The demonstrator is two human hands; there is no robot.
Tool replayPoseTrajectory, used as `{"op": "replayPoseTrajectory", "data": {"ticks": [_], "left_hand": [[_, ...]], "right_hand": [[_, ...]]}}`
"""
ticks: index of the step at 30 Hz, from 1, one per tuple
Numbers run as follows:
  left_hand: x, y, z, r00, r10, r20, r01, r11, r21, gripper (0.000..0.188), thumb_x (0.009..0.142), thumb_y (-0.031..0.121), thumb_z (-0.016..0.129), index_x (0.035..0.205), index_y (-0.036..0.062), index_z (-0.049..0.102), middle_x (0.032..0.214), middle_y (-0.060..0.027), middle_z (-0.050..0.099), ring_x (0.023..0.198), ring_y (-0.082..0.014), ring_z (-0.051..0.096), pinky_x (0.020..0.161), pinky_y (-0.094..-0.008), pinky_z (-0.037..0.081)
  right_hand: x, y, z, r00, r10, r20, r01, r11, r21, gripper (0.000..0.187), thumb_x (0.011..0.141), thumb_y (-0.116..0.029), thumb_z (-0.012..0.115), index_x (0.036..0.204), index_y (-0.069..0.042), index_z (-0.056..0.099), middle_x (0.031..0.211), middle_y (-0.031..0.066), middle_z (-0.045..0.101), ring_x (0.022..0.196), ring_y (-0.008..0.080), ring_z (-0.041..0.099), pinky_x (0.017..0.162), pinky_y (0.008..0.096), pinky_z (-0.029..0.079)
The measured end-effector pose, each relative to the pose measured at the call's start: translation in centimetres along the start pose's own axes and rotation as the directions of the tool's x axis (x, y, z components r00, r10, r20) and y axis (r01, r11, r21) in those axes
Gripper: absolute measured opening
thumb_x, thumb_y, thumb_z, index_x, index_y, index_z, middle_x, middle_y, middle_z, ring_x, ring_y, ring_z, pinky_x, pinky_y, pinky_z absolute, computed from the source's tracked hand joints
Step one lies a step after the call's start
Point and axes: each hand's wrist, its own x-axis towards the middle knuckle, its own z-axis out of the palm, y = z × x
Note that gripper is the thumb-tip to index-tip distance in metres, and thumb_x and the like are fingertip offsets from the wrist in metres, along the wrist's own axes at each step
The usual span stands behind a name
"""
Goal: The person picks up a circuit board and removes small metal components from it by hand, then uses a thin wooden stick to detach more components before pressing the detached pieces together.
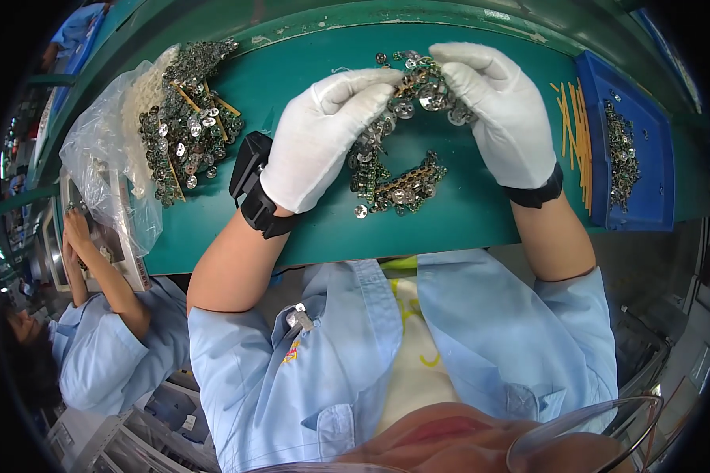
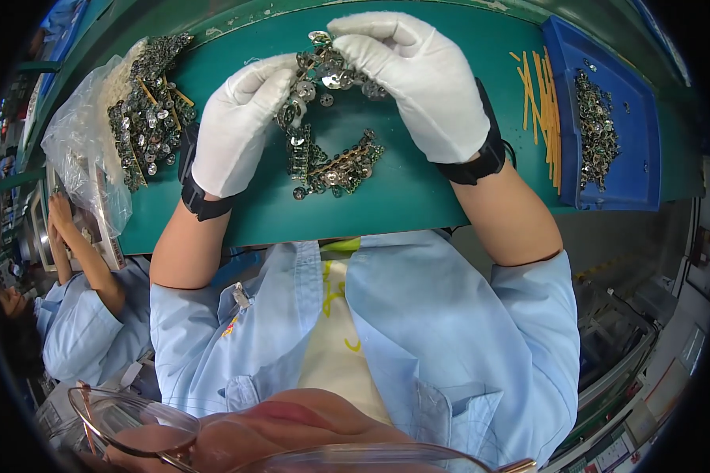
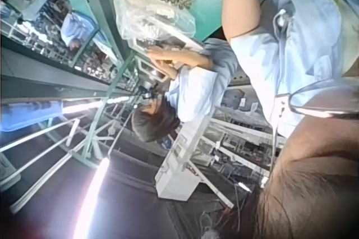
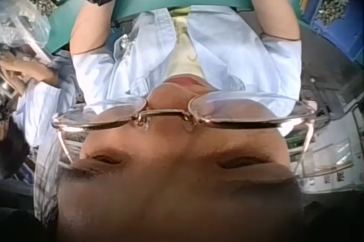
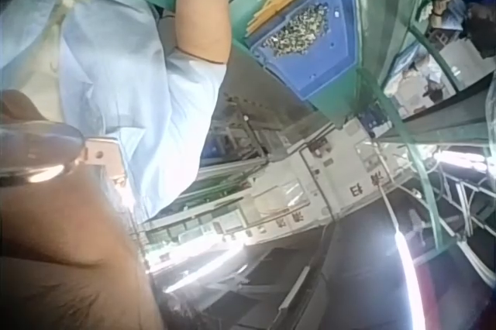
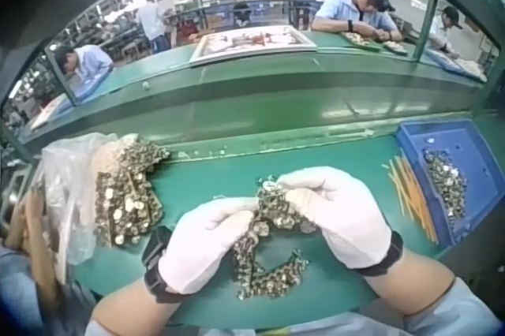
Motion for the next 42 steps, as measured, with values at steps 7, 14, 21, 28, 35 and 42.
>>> {"op": "replayPoseTrajectory", "data": {"ticks": [7,14,21,28,35,42], "left_hand": [[0.3,-0.4,-0.4,0.997,-0.051,-0.056,0.049,0.998,-0.05,0.028,0.089,0.016,0.056,0.11,-0.0027,0.058,0.098,-0.003,0.061,0.084,-0.0077,0.055,0.076,-0.0196,0.043],[0.2,-0.3,-0.6,0.999,-0.033,-0.003,0.033,0.994,-0.108,0.03,0.09,0.019,0.054,0.111,-0.0022,0.057,0.092,-0.0026,0.061,0.077,-0.0062,0.053,0.068,-0.0194,0.043],[0.2,0.3,-0.3,0.983,-0.134,0.124,0.134,0.991,0.008,0.028,0.09,0.017,0.055,0.11,-0.0025,0.057,0.09,-0.0025,0.06,0.074,-0.0056,0.052,0.065,-0.0191,0.043],[0.2,0.1,0.0,0.99,-0.106,0.089,0.107,0.994,-0.005,0.026,0.088,0.011,0.057,0.109,-0.0043,0.056,0.092,-0.0036,0.061,0.076,-0.0068,0.055,0.069,-0.0195,0.044],[0.2,-0.2,-0.1,0.998,0.06,-0.02,-0.059,0.998,0.016,0.028,0.087,0.01,0.058,0.11,-0.0057,0.055,0.098,-0.0052,0.061,0.084,-0.009,0.057,0.075,-0.0204,0.045],[0.3,-0.3,-0.6,1.0,0.012,-0.024,-0.014,0.993,-0.113,0.032,0.088,0.013,0.057,0.113,-0.0069,0.053,0.1,-0.0065,0.061,0.088,-0.0101,0.056,0.078,-0.0213,0.044]], "right_hand": [[0.1,0.6,1.2,0.986,-0.143,0.09,0.14,0.989,0.036,0.026,0.079,0.005,0.061,0.105,0.001,0.059,0.101,0.0059,0.058,0.09,0.0111,0.054,0.08,0.0216,0.043],[0.4,1.3,-0.1,0.914,-0.334,0.231,0.363,0.927,-0.096,0.023,0.076,0.006,0.061,0.098,0.0,0.059,0.099,0.0072,0.057,0.091,0.0138,0.055,0.082,0.0245,0.044],[0.3,0.5,1.4,0.924,-0.318,0.21,0.366,0.896,-0.251,0.02,0.077,0.005,0.062,0.096,0.0,0.058,0.095,0.0064,0.057,0.087,0.0134,0.055,0.082,0.0244,0.043],[0.3,0.6,0.4,0.958,-0.179,0.223,0.206,0.973,-0.108,0.025,0.079,0.002,0.062,0.103,0.002,0.057,0.095,0.0055,0.058,0.088,0.012,0.055,0.081,0.024,0.043],[0.3,0.5,1.1,0.97,-0.06,0.236,0.025,0.989,0.146,0.03,0.081,-0.003,0.061,0.111,0.003,0.055,0.096,0.0051,0.058,0.088,0.0107,0.055,0.08,0.0225,0.043],[0.0,0.0,1.3,0.979,-0.027,0.204,0.04,0.998,-0.056,0.029,0.086,-0.007,0.057,0.113,0.002,0.053,0.103,0.0082,0.059,0.091,0.0108,0.055,0.077,0.0229,0.044]]}}
